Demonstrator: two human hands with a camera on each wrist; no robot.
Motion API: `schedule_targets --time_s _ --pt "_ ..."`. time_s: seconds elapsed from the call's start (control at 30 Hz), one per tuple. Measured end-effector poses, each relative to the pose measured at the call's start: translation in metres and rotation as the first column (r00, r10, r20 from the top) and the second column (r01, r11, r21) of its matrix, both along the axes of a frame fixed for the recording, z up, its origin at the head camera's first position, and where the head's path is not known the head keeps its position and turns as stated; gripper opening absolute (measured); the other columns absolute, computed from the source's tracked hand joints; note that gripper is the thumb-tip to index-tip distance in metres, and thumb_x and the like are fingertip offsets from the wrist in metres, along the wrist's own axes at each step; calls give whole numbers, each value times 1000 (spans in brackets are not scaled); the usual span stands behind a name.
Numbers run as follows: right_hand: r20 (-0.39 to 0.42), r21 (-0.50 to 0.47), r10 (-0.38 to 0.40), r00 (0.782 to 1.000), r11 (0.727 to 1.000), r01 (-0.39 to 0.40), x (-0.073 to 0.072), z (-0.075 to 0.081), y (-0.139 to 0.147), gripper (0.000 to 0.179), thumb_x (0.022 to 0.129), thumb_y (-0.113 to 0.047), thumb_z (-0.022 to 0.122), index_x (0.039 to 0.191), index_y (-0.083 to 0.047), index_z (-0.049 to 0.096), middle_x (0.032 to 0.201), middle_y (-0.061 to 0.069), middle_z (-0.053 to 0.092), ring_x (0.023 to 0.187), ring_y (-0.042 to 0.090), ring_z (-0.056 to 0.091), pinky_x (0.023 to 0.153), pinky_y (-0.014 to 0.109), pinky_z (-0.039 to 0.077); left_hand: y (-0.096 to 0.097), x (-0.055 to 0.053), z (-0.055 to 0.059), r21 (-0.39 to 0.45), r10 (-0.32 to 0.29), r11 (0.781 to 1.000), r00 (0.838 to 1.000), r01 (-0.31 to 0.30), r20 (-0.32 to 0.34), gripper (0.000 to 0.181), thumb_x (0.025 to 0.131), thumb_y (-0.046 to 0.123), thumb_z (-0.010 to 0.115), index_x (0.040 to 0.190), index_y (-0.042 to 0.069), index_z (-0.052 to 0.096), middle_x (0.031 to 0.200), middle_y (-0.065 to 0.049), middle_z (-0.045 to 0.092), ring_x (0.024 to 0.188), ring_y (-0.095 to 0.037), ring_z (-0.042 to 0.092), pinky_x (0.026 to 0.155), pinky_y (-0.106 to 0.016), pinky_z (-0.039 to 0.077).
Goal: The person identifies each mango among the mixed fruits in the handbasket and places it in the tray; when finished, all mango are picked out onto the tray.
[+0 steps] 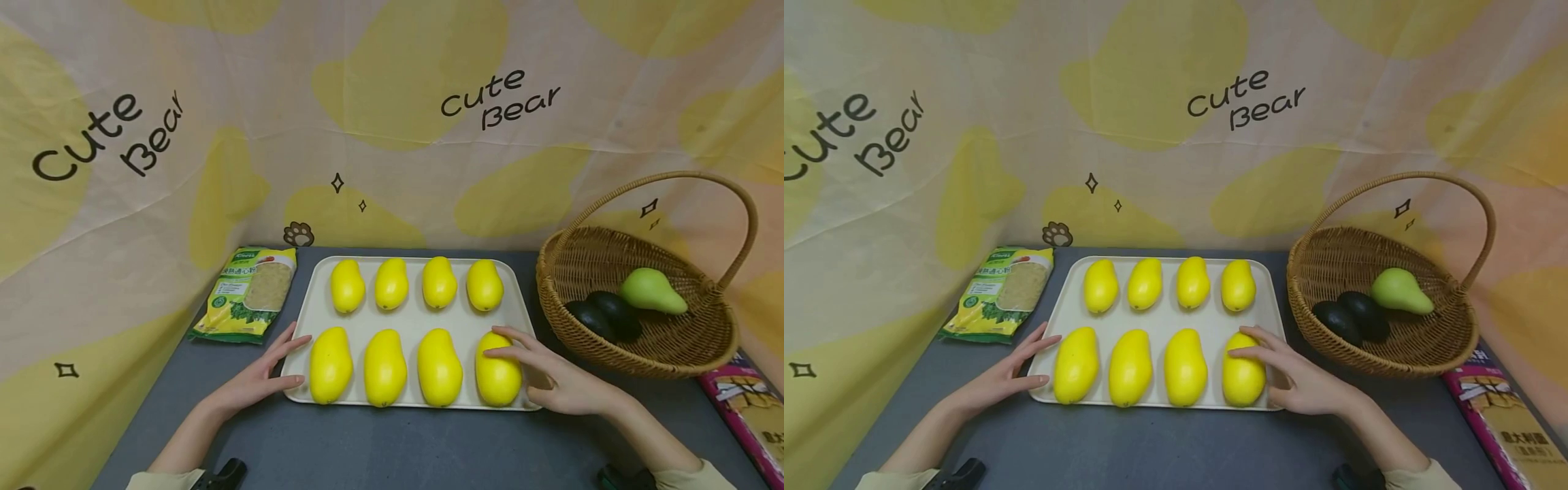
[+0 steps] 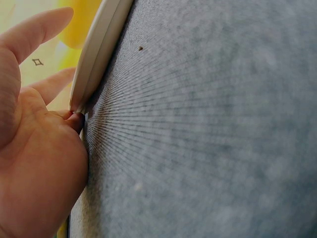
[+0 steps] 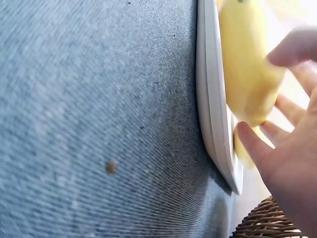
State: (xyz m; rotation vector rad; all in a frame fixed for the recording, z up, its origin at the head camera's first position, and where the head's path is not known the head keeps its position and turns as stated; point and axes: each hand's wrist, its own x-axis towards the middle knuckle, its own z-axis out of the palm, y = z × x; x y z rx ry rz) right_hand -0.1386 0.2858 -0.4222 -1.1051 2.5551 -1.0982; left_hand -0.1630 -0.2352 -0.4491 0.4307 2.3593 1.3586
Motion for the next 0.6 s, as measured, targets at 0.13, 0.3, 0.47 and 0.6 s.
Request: schedule_targets --time_s 0.13,0.3,0.47,0.6 --pt "41 -16 -60 997 998 61 2 -2 -2 56 89 -9 68 140 -25 51 157 13 25 146 21 16 110 52 25 0 -1 -2 -3 6 1000 1000 -6 6 68 91 29 68 151 19 37 163 -10 -6 146 -42 -3 104 -74 6" --pt "16 -19 -127 992 992 127 3 -7 -6 60 86 -31 75 140 -28 49 155 7 31 144 21 22 111 35 25 0 0 -2 -12 -2 1000 1000 2 -2 67 92 30 67 151 19 37 163 -10 -6 145 -42 -3 104 -74 7" --pt "35 -41 -120 992 992 121 3 -8 -6 82 82 -33 80 150 -23 36 157 2 28 146 22 17 106 8 8 -1 0 -3 -7 3 1000 1000 -3 5 66 92 30 67 150 20 38 163 -9 -6 146 -41 -2 104 -74 7" --pt "51 -38 -129 990 991 131 3 -8 -7 87 80 -34 81 151 -23 34 157 -1 26 147 23 15 107 9 6 -1 -1 -3 -7 5 1000 1000 -4 9 67 92 31 67 151 20 37 163 -8 -5 146 -42 -2 104 -74 7"
